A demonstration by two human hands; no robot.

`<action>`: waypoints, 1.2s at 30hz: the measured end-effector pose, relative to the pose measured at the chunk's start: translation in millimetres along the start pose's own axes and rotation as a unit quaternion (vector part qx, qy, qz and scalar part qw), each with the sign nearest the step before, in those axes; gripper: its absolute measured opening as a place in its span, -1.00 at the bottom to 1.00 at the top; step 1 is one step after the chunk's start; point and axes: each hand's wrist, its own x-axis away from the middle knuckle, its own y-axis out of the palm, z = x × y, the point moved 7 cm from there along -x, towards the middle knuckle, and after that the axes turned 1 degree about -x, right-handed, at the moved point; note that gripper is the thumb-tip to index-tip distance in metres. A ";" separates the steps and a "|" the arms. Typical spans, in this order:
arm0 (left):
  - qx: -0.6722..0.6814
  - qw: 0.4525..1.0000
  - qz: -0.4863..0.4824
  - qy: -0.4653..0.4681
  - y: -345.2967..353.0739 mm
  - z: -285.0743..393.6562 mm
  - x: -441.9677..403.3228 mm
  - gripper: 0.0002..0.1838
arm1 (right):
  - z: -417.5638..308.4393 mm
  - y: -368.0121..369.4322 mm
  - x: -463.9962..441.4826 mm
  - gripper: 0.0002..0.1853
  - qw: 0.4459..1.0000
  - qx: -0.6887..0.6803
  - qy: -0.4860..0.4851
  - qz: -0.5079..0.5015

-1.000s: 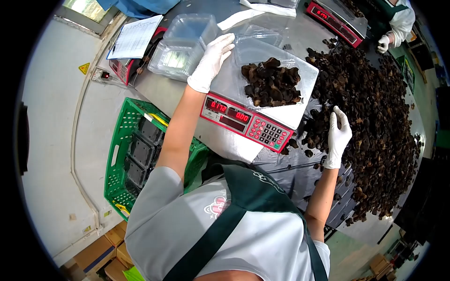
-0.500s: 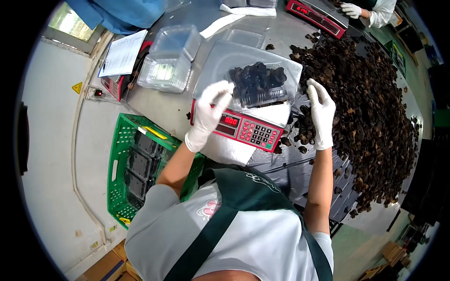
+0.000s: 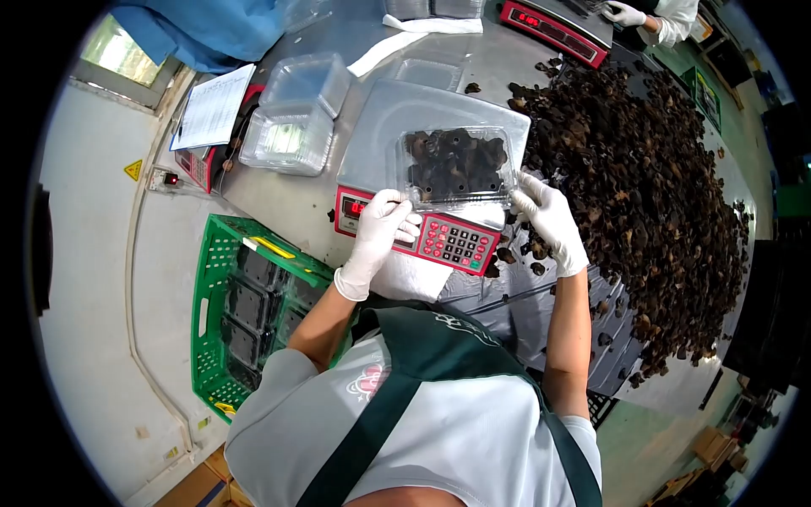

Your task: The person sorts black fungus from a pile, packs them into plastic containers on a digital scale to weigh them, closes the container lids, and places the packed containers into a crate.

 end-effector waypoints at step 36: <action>-0.191 0.788 0.114 0.574 -85.0 11.1 111.2 -0.73 | -69.4 80.7 133.7 -0.68 0.794 0.247 -0.529 0.171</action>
